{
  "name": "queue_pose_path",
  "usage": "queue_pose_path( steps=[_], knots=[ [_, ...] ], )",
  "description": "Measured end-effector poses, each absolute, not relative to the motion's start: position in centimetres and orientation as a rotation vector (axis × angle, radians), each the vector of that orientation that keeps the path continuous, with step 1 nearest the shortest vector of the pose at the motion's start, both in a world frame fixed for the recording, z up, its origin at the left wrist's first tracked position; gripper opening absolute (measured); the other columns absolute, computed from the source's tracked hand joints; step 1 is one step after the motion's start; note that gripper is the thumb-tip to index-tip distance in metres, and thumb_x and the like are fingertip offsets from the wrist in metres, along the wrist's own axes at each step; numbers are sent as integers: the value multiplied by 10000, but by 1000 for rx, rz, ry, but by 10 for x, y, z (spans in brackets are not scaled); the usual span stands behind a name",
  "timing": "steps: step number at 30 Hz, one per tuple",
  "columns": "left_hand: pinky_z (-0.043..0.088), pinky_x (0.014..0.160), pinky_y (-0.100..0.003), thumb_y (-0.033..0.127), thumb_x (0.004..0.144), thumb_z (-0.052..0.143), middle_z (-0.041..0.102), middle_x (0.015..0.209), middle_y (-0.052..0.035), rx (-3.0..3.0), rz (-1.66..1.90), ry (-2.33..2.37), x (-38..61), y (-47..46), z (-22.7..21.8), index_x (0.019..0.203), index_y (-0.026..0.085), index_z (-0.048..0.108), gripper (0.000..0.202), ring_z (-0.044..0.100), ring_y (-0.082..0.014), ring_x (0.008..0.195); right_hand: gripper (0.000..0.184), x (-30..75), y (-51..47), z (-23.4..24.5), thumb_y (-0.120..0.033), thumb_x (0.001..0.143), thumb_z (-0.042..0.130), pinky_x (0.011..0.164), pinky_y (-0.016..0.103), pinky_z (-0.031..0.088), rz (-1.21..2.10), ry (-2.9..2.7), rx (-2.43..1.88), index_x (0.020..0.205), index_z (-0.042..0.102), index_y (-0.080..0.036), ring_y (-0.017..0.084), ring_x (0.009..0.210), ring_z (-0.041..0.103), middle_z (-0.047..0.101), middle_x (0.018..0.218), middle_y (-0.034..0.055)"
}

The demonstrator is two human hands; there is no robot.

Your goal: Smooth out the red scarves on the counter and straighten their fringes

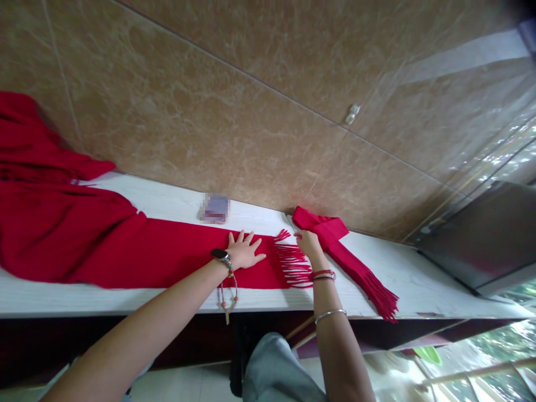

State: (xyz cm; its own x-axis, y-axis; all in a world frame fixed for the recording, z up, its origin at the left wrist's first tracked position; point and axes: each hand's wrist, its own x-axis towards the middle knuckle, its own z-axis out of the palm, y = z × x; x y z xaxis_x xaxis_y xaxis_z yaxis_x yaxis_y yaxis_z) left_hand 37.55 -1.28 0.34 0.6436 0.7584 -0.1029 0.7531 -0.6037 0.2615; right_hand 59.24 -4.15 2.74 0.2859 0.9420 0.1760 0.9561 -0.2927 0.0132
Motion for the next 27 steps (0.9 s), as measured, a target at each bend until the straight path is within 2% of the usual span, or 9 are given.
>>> queue_pose_path(
  steps=[2,5,9,12,14,18,23,25,27],
  knots=[
    [41,990,-647,596,832,243,83,1486,-64,2593,37,1214,376,-12,2,1399,247,230,666,15,-366,1335,370,577,-32,28,-93,816,389,846,189,409,-189,-1916,-2287,1083,629,-185,133,991,585,659,1062,46],
    [50,989,-648,596,833,239,90,1485,-71,2611,49,1209,375,-12,1,1395,238,247,667,23,-372,1334,328,557,-17,23,-102,783,452,842,159,401,-78,-2042,-2179,1002,670,-210,118,968,592,675,1026,16],
    [57,991,-646,603,827,251,107,1483,-77,2607,58,1199,374,-13,1,1393,231,255,677,27,-374,1332,324,560,-14,12,-43,730,452,821,209,423,-102,-1944,-2310,894,704,-163,165,924,617,695,939,82],
    [62,996,-640,594,831,255,113,1483,-72,2595,77,1192,372,-14,1,1389,236,264,663,29,-369,1334,344,581,-22,8,-13,719,424,816,246,431,-169,-1832,-2371,905,695,-115,198,933,617,684,951,134],
    [60,996,-640,587,834,255,114,1483,-68,2592,85,1194,372,-14,1,1387,242,268,652,29,-365,1335,363,591,-27,11,-11,725,411,823,246,430,-197,-1794,-2365,949,680,-107,196,954,609,675,987,135],
    [61,989,-646,584,835,251,112,1483,-71,2605,84,1200,373,-13,0,1388,242,263,650,33,-363,1336,388,588,-28,22,-42,767,385,827,194,422,-208,-1815,-2258,1036,643,-151,134,960,598,665,1040,63],
    [82,991,-638,602,830,239,107,1484,-68,2622,87,1207,374,-12,-1,1384,249,269,658,40,-365,1335,305,566,-22,24,-102,778,448,818,159,409,-32,-2002,-2182,938,681,-216,113,935,599,688,969,5],
    [84,993,-637,604,831,228,100,1485,-67,2626,68,1213,374,-12,-1,1390,250,252,662,37,-363,1336,303,566,-22,20,-87,764,458,824,176,409,-14,-1960,-2283,911,692,-211,132,943,601,689,965,29],
    [87,995,-634,601,834,218,93,1486,-68,2631,45,1214,374,-12,1,1395,248,238,663,34,-358,1337,323,573,-26,15,-55,753,437,824,225,421,-44,-1854,-2369,920,691,-167,171,945,607,683,966,91]
  ],
)
